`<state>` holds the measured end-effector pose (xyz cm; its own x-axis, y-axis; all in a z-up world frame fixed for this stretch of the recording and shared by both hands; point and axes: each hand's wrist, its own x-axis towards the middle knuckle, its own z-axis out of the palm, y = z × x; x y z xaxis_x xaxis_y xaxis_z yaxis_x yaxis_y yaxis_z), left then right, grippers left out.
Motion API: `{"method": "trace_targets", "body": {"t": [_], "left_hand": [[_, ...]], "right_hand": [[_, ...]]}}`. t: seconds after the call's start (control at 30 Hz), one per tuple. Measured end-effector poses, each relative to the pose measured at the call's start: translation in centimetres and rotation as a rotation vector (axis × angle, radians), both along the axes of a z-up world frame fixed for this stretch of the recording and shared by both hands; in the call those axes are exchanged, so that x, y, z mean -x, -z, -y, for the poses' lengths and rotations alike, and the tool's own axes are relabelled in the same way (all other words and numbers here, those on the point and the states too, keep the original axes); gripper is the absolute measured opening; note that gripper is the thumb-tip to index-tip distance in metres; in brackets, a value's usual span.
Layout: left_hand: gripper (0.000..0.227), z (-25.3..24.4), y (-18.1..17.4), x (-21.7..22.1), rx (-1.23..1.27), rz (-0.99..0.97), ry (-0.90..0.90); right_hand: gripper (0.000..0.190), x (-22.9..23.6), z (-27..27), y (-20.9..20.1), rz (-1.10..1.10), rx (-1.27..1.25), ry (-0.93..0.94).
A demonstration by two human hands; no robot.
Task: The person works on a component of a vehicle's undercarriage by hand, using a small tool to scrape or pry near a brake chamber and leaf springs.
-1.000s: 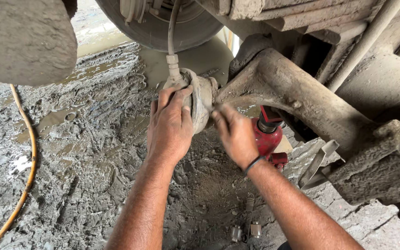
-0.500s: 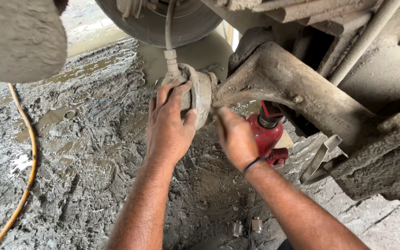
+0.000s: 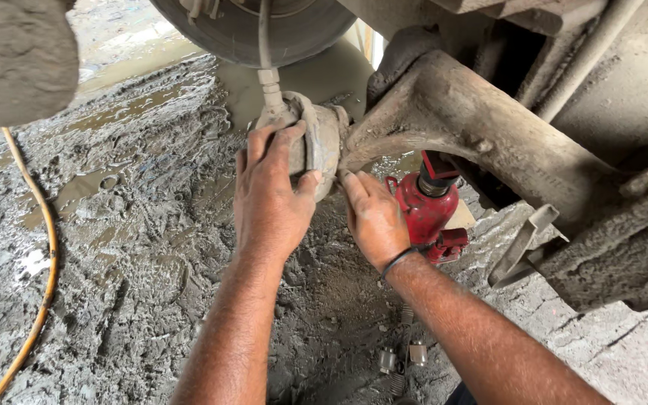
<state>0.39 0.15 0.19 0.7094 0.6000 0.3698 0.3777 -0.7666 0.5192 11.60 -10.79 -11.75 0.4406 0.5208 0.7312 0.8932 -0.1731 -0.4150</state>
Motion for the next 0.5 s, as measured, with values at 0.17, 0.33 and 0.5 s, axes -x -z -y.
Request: {"method": "trace_targets", "body": {"t": [0.17,0.33,0.5], "left_hand": [[0.069,0.3,-0.3,0.0,-0.051,0.047,0.001],[0.070,0.3,-0.3,0.1,-0.024,0.037,-0.012],[0.070,0.2,-0.2,0.0,-0.013,0.064,-0.003]], "right_hand": [[0.037,0.3,0.4,0.1,0.104,0.128,-0.028],[0.021,0.6,-0.1,0.6,0.045,0.072,-0.021],[0.030,0.3,0.1,0.6,0.121,0.143,-0.050]]}}
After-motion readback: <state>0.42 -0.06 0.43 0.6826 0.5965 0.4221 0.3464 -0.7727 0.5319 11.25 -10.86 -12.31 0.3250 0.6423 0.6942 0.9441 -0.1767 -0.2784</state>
